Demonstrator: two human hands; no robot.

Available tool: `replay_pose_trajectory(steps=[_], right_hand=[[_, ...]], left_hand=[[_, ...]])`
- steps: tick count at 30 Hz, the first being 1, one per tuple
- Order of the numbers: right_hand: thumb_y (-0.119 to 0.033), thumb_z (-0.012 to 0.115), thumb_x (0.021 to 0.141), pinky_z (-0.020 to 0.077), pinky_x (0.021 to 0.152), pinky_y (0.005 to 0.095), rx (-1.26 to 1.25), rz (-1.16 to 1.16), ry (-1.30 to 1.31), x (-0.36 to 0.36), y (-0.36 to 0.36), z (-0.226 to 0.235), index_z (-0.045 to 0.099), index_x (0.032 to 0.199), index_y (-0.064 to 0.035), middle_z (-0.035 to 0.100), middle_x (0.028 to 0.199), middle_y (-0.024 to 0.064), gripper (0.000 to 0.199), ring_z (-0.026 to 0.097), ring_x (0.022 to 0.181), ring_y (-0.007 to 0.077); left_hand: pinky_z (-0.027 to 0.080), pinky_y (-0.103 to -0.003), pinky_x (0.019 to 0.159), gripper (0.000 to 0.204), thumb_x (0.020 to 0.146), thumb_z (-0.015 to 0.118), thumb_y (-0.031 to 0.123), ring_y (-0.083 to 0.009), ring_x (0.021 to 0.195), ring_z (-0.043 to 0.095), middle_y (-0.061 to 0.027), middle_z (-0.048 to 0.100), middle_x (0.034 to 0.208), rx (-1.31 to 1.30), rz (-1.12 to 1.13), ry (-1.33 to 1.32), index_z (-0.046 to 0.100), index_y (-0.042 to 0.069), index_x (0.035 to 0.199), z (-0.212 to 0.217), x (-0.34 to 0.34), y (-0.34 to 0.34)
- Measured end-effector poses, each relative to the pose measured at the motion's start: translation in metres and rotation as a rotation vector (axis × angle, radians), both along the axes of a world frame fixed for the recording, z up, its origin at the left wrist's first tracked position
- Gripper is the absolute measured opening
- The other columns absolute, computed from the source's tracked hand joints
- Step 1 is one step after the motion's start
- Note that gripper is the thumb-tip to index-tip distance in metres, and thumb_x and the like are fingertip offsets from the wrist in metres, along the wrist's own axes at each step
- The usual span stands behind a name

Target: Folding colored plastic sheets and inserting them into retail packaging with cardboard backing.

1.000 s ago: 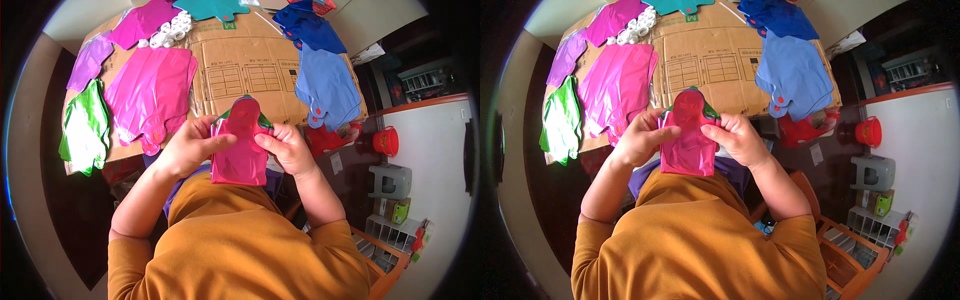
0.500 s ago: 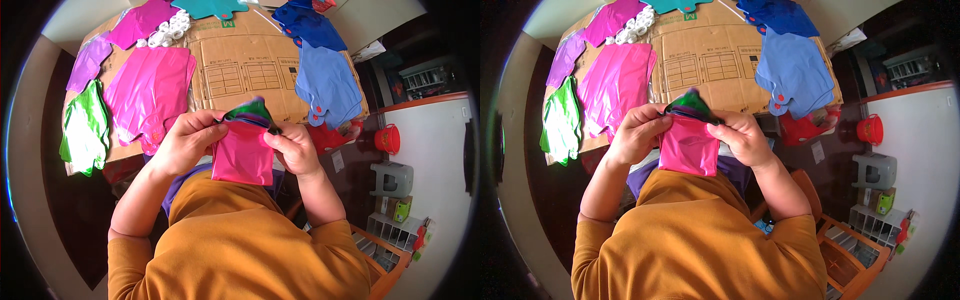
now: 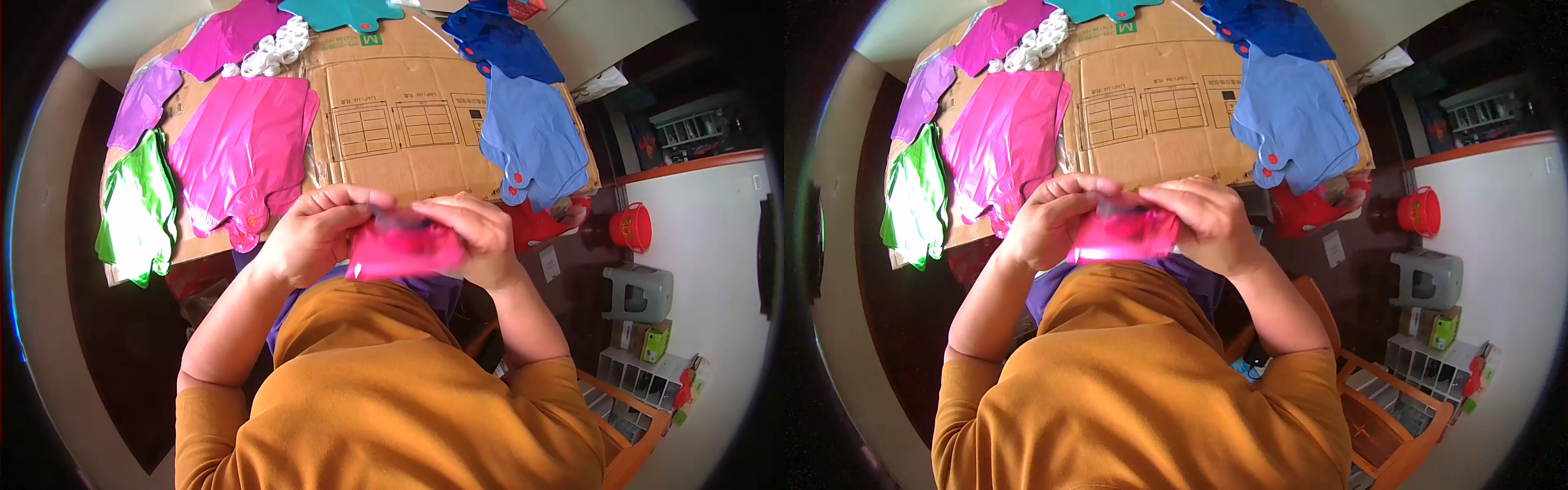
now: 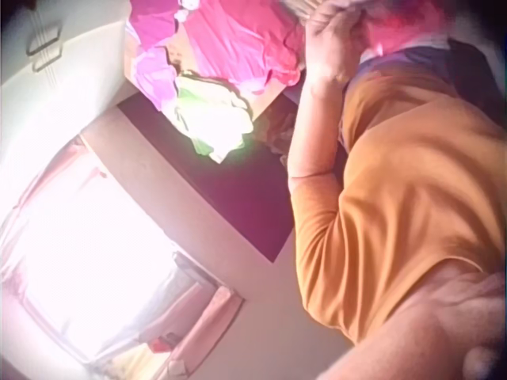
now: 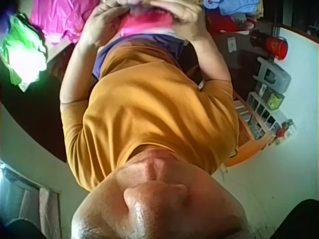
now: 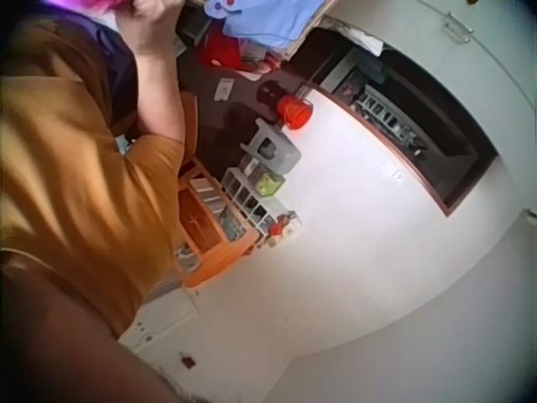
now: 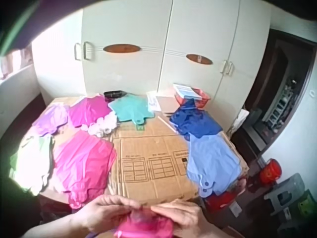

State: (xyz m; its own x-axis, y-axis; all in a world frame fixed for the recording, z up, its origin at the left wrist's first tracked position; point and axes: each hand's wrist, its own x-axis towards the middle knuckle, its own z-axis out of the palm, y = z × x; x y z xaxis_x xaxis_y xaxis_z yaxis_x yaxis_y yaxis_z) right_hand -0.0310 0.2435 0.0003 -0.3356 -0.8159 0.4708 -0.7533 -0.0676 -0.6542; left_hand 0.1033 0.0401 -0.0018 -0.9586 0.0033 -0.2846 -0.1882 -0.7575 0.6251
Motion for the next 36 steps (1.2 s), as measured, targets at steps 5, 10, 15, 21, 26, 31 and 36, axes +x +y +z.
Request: replay_pose_trajectory(steps=[5, 10, 15, 21, 26, 31, 36], right_hand=[[-0.009, 0.069, 0.088, 0.0503, 0.062, 0.0243, 0.049, -0.125, -0.946, 0.029, -0.010, -0.019, 0.070, 0.102, -0.0031, 0.071, 0.083, 0.0030, 0.015, 0.066, 0.069, 0.0096], [-0.010, 0.069, 0.088, 0.0536, 0.066, 0.0261, 0.152, -0.024, -1.210, 0.034, -0.009, -0.011, 0.070, 0.102, -0.0015, 0.072, 0.089, 0.0094, 0.017, 0.068, 0.074, 0.0144], [-0.018, 0.070, 0.089, 0.0480, 0.064, 0.0235, 0.057, 0.105, -1.302, 0.016, -0.009, -0.005, 0.070, 0.099, -0.0021, 0.068, 0.083, 0.0007, 0.019, 0.058, 0.071, 0.0060], [-0.012, 0.071, 0.087, 0.0479, 0.064, 0.0221, 0.040, 0.032, -1.247, 0.007, -0.016, -0.005, 0.071, 0.098, -0.0036, 0.068, 0.084, -0.0001, 0.014, 0.058, 0.070, 0.0052], [-0.014, 0.072, 0.086, 0.0466, 0.067, 0.0223, 0.101, 0.127, -1.333, -0.036, -0.026, 0.000, 0.070, 0.099, -0.0047, 0.068, 0.087, -0.0008, 0.016, 0.057, 0.073, 0.0053], [-0.014, 0.074, 0.084, 0.0469, 0.062, 0.0208, 0.079, -0.057, -1.190, -0.084, -0.044, 0.016, 0.072, 0.098, -0.0043, 0.070, 0.086, -0.0002, 0.017, 0.059, 0.072, 0.0050], [-0.012, 0.074, 0.084, 0.0424, 0.053, 0.0207, -0.028, -0.316, -0.870, -0.146, -0.034, 0.022, 0.074, 0.089, -0.0022, 0.068, 0.074, -0.0004, 0.011, 0.055, 0.058, 0.0049]], left_hand=[[0.055, -0.030, 0.084, 0.038, 0.095, 0.061, 0.016, -0.0186, 0.094, 0.067, -0.0121, 0.068, 0.106, -0.241, 0.012, -0.003, 0.053, -0.005, 0.125, 0.005, 0.008, 0.006], [0.057, -0.028, 0.079, 0.030, 0.097, 0.059, 0.013, -0.0127, 0.090, 0.066, -0.0106, 0.069, 0.101, -0.633, 0.170, -0.062, 0.058, -0.008, 0.119, -0.003, 0.008, 0.011], [0.059, -0.030, 0.080, 0.031, 0.098, 0.054, 0.006, -0.0143, 0.095, 0.066, -0.0109, 0.067, 0.107, -0.528, 0.247, 0.082, 0.054, -0.007, 0.126, 0.011, 0.005, 0.011], [0.060, -0.035, 0.081, 0.036, 0.098, 0.053, 0.005, -0.0202, 0.099, 0.067, -0.0133, 0.065, 0.115, -0.186, 0.335, 0.068, 0.050, -0.004, 0.132, 0.003, -0.006, 0.017], [0.057, -0.035, 0.089, 0.037, 0.099, 0.048, 0.002, -0.0188, 0.103, 0.064, -0.0127, 0.063, 0.117, -0.390, 0.322, 0.156, 0.046, -0.005, 0.135, 0.018, -0.036, 0.008], [0.056, -0.035, 0.089, 0.035, 0.100, 0.049, 0.007, -0.0183, 0.101, 0.064, -0.0122, 0.063, 0.115, -0.349, 0.138, 0.075, 0.048, -0.005, 0.132, 0.027, -0.096, -0.024], [0.054, -0.033, 0.076, 0.025, 0.093, 0.062, 0.019, -0.0205, 0.087, 0.070, -0.0151, 0.071, 0.097, -1.423, 0.136, 0.410, 0.068, -0.001, 0.106, 0.020, -0.230, -0.104]])
